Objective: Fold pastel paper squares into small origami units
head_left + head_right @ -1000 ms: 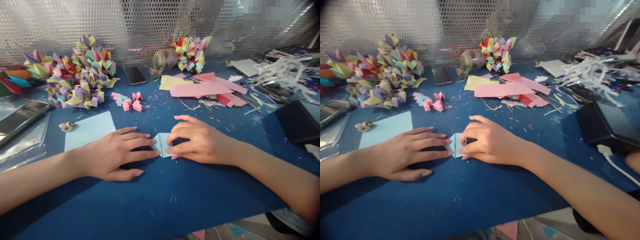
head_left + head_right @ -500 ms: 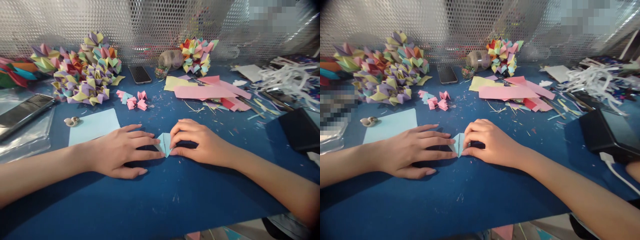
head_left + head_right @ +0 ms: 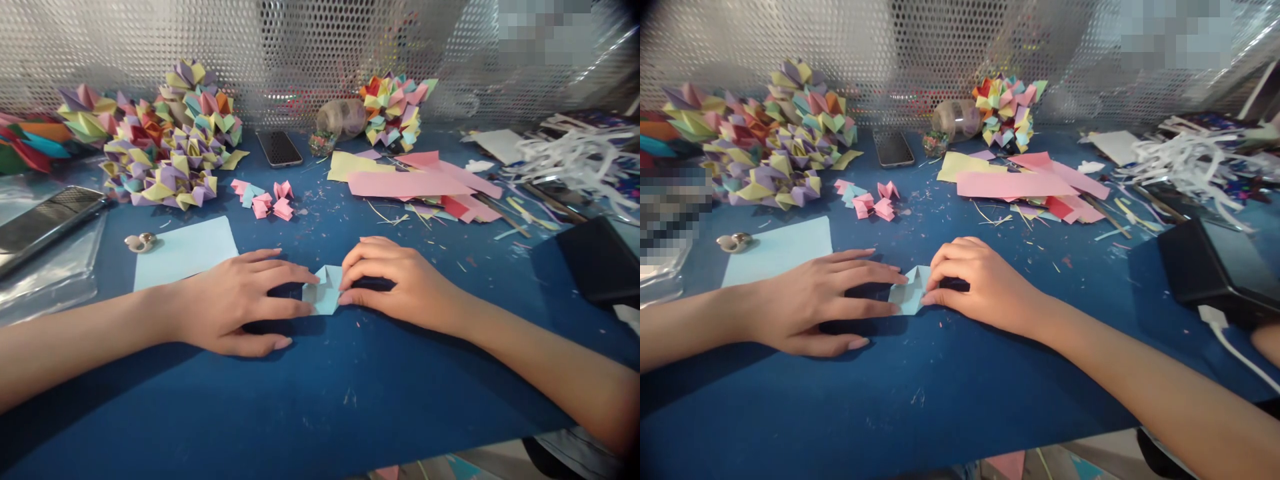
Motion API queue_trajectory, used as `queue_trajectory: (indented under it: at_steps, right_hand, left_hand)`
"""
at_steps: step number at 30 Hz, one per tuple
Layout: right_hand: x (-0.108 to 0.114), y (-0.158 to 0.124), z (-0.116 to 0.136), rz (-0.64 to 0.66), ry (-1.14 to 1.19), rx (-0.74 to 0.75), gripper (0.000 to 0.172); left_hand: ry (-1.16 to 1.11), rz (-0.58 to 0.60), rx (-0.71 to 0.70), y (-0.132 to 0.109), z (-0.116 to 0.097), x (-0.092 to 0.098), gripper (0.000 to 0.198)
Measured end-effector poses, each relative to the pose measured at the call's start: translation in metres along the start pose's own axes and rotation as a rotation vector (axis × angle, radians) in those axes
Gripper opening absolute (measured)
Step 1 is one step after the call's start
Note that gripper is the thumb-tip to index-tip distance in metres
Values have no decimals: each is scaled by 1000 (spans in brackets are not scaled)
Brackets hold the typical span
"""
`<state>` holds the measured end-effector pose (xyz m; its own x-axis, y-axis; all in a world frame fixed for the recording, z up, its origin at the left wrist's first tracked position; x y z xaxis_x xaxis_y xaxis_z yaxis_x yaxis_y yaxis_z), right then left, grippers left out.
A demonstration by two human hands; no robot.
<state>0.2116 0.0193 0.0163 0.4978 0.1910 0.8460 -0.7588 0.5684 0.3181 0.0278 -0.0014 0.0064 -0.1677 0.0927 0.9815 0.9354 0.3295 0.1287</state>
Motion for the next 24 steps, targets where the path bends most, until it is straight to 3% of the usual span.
queue_trajectory:
  at_steps: [7,24]
  right_hand:
    - [0,0,-6,-17,63,-129,10]
    - [-2,5,-4,-30,35,-292,14]
  left_hand:
    - [47,64,15,0,0,-2,48]
    - [33,37,6,0,0,-3,46]
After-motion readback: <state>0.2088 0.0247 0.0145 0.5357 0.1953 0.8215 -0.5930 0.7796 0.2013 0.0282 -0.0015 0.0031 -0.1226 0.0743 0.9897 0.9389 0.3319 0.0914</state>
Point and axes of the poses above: each hand's wrist, its own y-axis towards the middle knuckle, its own x-axis out of the back of the hand, z = x × y, the point moved 5 cm from there along y, towards the middle knuckle, and after that the axes turned 5 degrees about x, right-handed, at the moved point
